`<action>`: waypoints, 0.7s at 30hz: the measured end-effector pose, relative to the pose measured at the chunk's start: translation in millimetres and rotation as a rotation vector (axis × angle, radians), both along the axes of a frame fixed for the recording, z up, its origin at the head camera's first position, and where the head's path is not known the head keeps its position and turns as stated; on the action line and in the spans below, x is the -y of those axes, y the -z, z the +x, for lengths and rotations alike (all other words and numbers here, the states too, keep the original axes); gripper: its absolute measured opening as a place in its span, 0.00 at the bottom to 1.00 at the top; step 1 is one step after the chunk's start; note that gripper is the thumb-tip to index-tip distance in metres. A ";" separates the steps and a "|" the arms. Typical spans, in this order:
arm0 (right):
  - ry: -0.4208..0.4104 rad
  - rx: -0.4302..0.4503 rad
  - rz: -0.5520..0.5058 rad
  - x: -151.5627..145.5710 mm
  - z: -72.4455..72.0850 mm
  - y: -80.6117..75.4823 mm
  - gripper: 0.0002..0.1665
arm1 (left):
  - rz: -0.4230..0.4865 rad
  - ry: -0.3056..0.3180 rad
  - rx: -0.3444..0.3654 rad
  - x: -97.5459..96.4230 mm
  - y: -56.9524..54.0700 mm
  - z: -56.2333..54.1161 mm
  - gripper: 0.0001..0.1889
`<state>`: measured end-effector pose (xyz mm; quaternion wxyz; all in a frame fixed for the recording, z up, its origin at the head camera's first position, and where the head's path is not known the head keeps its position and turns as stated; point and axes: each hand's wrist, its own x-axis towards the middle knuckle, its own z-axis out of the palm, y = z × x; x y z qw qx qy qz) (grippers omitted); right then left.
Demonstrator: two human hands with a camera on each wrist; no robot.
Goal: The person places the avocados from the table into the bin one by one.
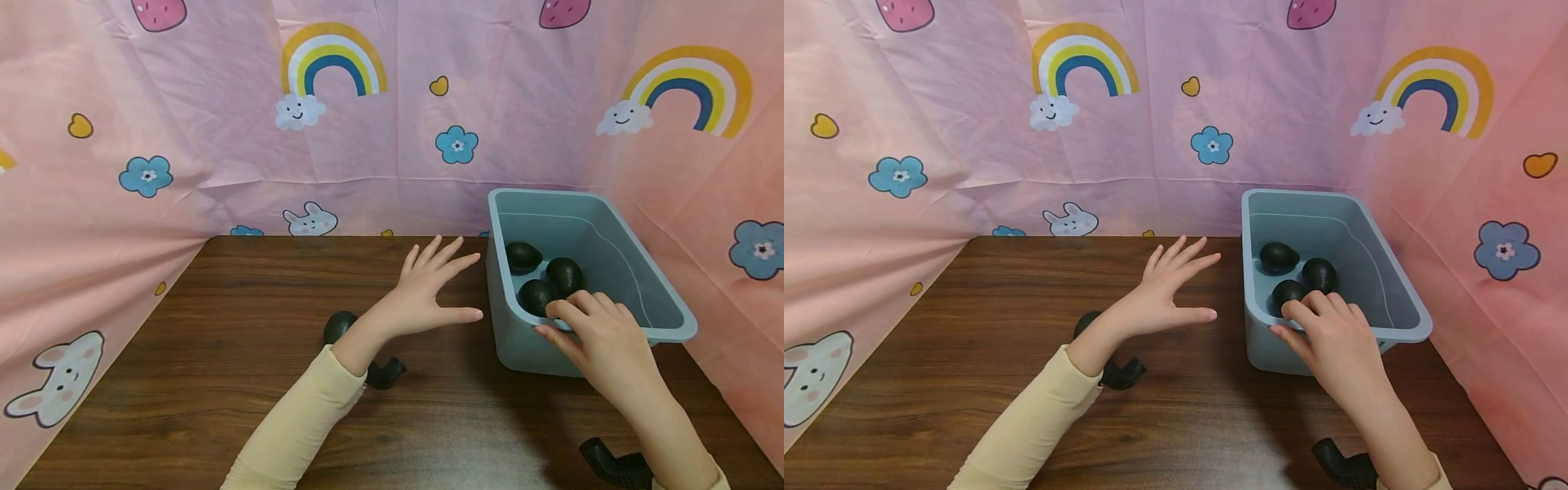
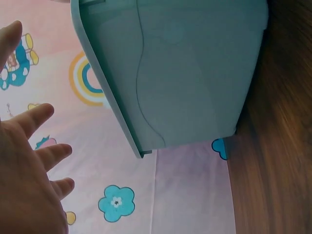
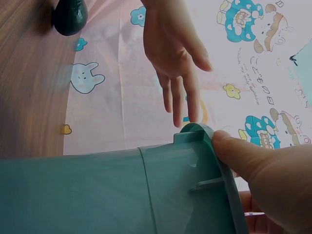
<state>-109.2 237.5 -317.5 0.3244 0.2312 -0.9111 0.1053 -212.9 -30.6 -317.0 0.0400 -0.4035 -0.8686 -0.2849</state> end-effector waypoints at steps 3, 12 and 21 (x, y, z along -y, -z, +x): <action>0.001 -0.004 0.002 -0.1 -0.1 0.3 0.38 | 0.018 0.003 0.005 5.6 3.1 0.4 0.43; -0.008 0.003 0.001 -1.4 0.1 0.4 0.24 | 0.061 0.002 0.025 23.2 10.6 3.6 0.45; -0.007 -0.009 -0.004 -0.5 0.1 -0.1 0.32 | 0.098 0.007 0.022 39.4 14.9 6.1 0.45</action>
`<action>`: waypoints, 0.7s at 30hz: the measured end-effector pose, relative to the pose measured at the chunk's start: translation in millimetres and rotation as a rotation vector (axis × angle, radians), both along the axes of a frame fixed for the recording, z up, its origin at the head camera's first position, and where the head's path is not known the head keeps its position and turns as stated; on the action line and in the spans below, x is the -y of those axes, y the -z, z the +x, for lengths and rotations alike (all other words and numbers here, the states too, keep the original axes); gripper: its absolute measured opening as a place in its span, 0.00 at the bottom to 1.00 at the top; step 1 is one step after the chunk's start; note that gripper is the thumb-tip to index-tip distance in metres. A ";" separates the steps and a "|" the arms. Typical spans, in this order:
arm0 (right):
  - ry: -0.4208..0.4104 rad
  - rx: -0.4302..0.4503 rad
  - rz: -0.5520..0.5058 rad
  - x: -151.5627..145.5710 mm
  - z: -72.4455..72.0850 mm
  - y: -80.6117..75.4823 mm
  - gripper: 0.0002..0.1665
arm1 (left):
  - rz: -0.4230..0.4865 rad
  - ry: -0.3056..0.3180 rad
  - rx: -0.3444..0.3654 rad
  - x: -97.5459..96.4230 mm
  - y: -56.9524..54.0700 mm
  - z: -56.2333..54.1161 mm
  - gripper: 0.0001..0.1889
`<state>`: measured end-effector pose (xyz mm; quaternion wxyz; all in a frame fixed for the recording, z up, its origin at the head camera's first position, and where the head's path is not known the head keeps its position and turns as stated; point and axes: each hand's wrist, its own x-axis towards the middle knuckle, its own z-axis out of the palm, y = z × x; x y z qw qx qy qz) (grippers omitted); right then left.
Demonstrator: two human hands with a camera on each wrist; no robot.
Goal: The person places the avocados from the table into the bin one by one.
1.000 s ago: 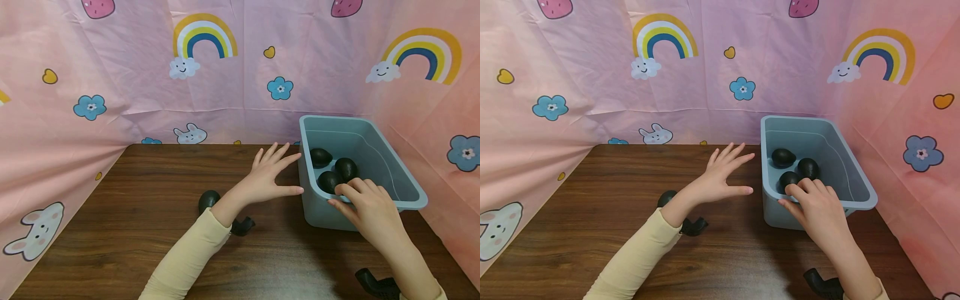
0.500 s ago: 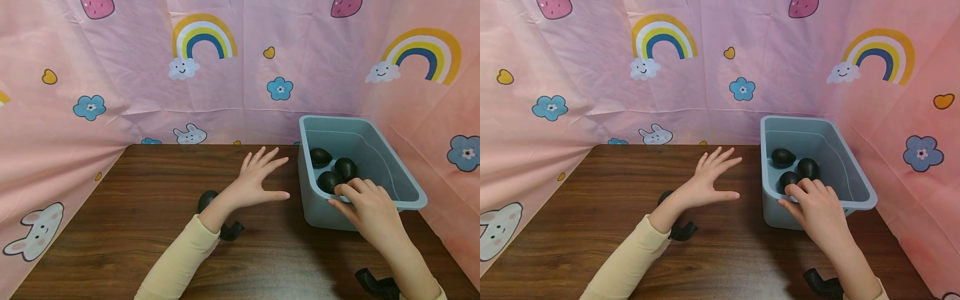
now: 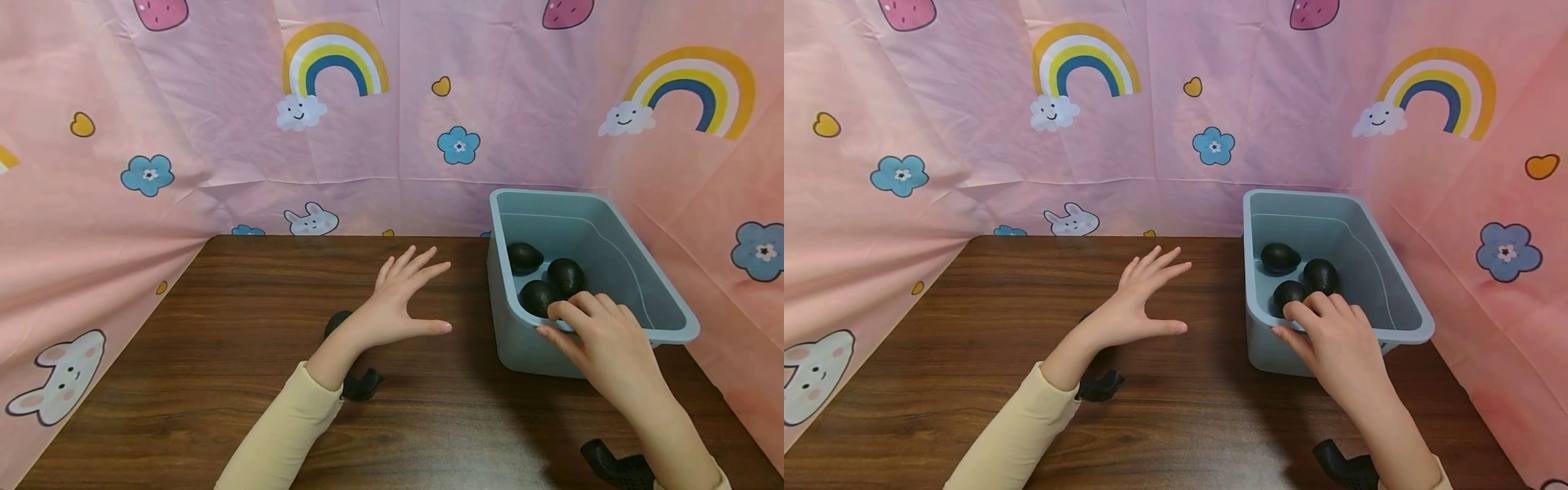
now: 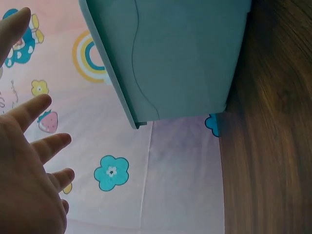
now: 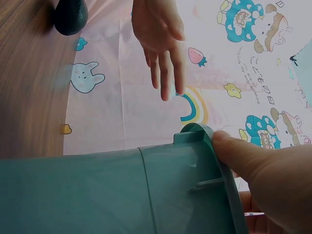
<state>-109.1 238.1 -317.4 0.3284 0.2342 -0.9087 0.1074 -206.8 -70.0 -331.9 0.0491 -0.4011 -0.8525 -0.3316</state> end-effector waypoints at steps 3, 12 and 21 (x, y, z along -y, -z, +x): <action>0.002 0.003 0.001 0.2 0.3 -0.3 0.32 | 0.013 -0.003 0.002 5.1 1.6 1.0 0.45; -0.004 0.009 0.002 -0.2 1.2 -1.0 0.25 | 0.076 -0.002 0.012 18.5 2.7 2.6 0.45; 0.002 0.018 0.003 1.1 2.2 -1.9 0.23 | 0.113 -0.004 0.046 30.6 5.8 3.2 0.44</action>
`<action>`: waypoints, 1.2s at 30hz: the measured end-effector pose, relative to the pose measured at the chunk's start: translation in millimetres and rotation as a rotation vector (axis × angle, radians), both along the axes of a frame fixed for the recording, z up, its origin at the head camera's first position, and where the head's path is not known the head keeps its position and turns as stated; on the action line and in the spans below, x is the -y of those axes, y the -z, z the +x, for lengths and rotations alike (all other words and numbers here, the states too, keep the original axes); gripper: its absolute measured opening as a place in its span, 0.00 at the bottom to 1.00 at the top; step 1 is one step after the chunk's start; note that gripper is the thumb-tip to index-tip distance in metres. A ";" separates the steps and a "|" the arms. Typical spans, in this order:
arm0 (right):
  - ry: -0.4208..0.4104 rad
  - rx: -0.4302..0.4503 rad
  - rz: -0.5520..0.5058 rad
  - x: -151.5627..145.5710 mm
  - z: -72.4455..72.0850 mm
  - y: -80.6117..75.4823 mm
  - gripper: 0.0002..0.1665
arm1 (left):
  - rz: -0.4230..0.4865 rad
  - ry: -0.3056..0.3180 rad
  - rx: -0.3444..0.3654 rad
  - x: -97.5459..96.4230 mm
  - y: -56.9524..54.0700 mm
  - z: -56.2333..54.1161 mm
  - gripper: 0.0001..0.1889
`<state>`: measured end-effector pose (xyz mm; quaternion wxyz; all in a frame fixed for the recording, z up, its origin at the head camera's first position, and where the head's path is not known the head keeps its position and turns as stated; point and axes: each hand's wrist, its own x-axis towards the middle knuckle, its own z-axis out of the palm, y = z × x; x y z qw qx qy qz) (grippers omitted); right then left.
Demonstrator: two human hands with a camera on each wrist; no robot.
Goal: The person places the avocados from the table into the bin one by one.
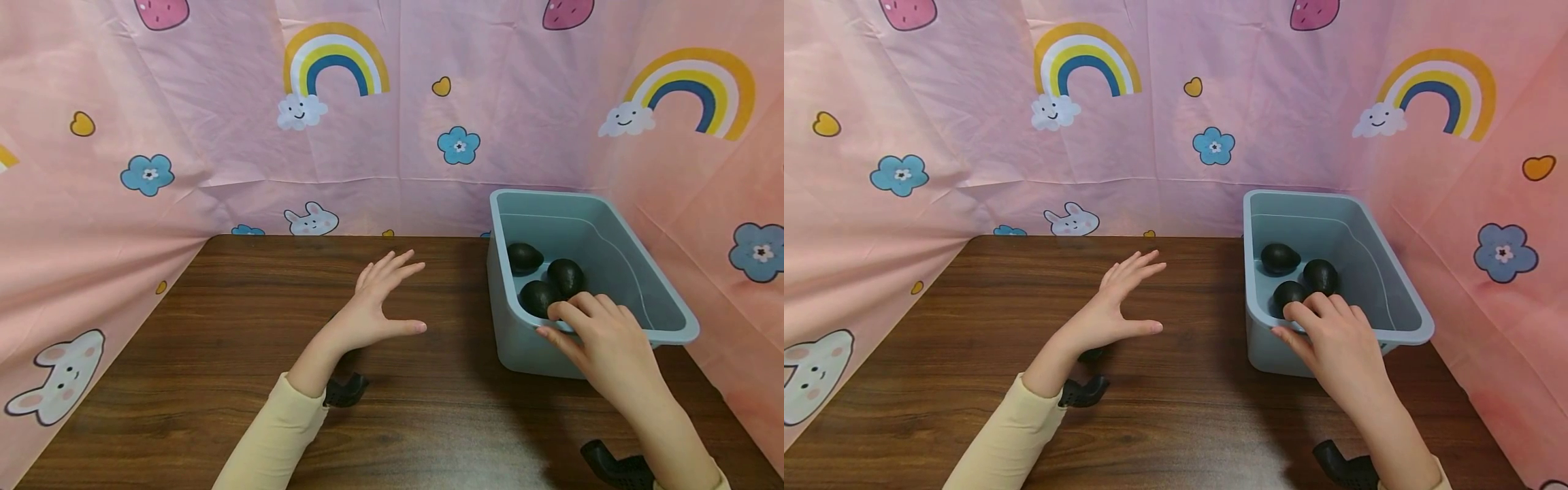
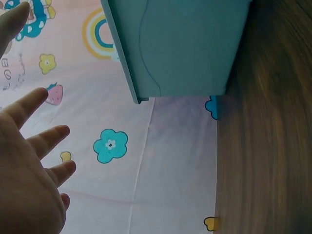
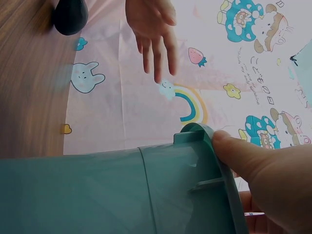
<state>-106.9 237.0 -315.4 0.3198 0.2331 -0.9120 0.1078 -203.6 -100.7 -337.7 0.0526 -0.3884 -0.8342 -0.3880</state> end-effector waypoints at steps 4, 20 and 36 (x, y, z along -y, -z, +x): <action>-0.001 0.000 0.002 -0.3 0.2 -0.1 0.22 | 0.006 -0.004 -0.002 4.5 2.6 -0.6 0.44; -0.001 0.000 0.005 -1.5 -1.4 1.2 0.16 | 0.006 0.007 0.037 24.4 12.4 -2.7 0.43; -0.003 -0.025 0.004 -0.2 -2.8 2.2 0.36 | -0.051 -0.036 0.099 54.6 33.4 -0.8 0.43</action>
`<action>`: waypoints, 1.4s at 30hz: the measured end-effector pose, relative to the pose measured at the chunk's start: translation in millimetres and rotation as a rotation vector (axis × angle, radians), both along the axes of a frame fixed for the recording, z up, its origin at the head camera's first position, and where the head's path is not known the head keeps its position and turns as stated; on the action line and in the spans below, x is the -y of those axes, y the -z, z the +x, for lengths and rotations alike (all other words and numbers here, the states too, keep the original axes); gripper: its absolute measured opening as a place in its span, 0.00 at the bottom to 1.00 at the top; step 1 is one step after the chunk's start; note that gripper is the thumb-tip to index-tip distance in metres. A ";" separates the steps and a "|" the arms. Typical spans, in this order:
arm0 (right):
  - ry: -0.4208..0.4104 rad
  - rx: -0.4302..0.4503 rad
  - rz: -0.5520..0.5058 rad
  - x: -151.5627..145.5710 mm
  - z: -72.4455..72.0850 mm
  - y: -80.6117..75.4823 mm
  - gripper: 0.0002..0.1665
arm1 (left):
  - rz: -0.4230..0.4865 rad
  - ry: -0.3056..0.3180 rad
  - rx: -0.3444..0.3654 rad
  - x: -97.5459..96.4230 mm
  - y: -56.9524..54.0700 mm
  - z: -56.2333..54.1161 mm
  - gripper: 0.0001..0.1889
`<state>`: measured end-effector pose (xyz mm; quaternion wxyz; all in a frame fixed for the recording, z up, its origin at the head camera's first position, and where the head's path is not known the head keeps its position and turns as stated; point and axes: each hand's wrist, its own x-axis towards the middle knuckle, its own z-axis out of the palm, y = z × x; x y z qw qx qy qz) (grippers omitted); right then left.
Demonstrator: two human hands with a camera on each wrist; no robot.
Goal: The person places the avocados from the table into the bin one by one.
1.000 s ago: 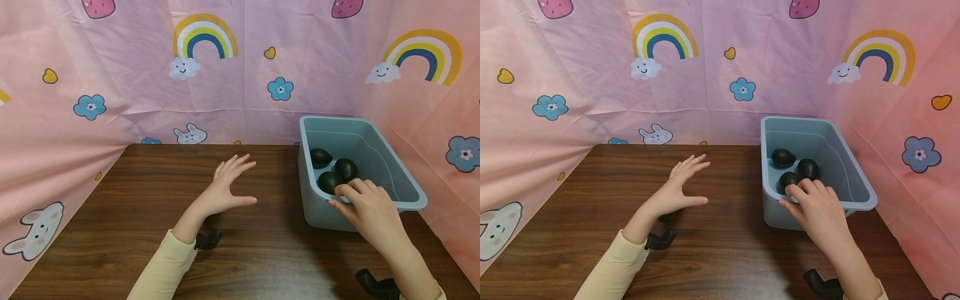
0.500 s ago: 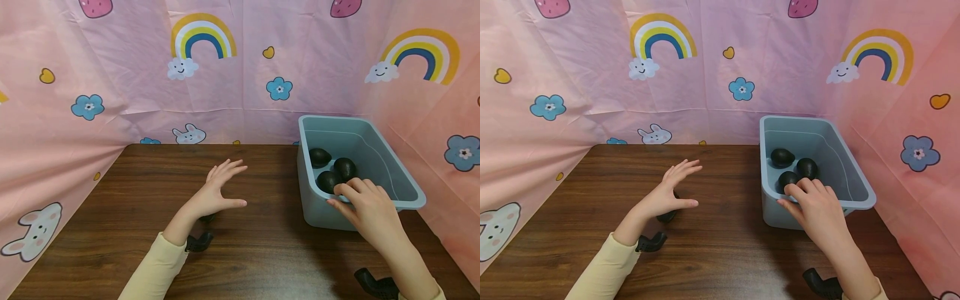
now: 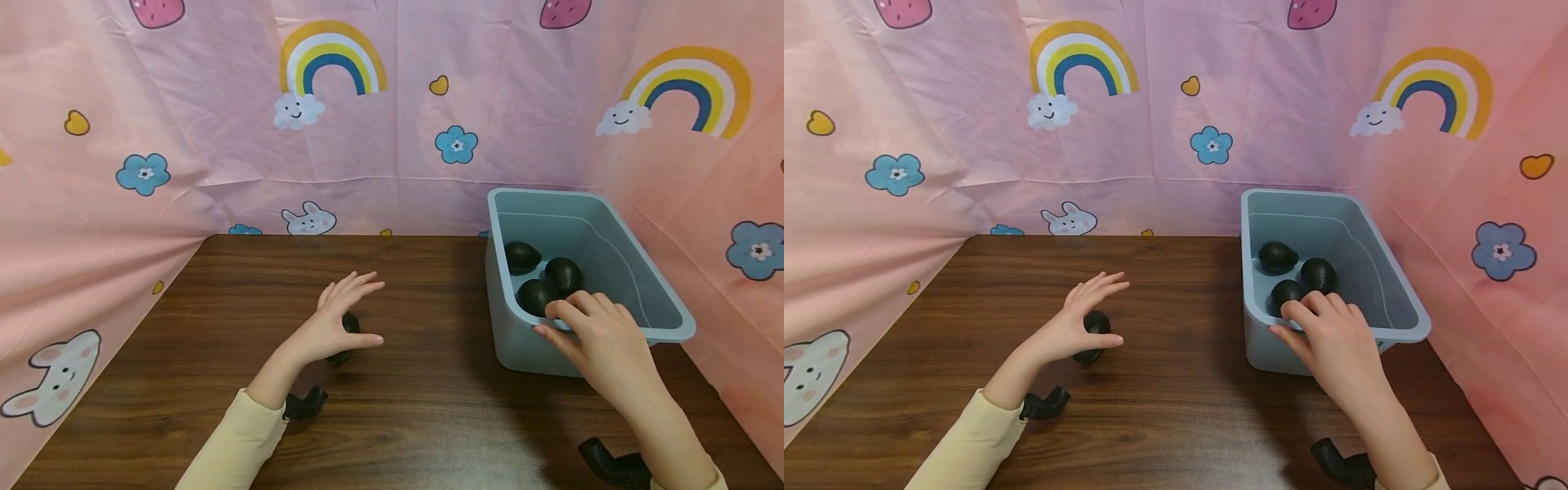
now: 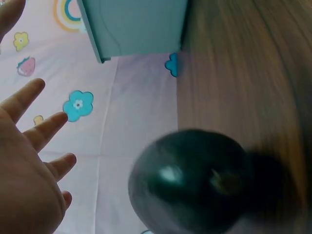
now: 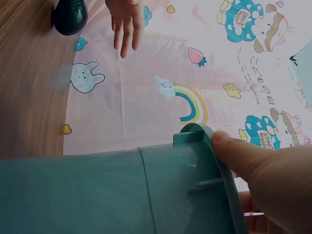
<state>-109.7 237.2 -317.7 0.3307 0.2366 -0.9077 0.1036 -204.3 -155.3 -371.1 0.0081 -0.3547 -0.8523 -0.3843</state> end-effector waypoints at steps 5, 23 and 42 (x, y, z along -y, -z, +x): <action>0.000 0.005 0.000 -0.1 0.2 0.2 0.35 | -0.010 -0.018 0.009 10.1 6.0 1.8 0.43; -0.005 0.011 -0.003 -0.9 1.5 -0.8 0.29 | -0.027 -0.008 0.063 30.3 21.8 -1.1 0.46; 0.001 0.003 -0.002 0.5 1.3 -1.5 0.34 | -0.074 -0.011 0.171 44.1 38.4 -10.6 0.51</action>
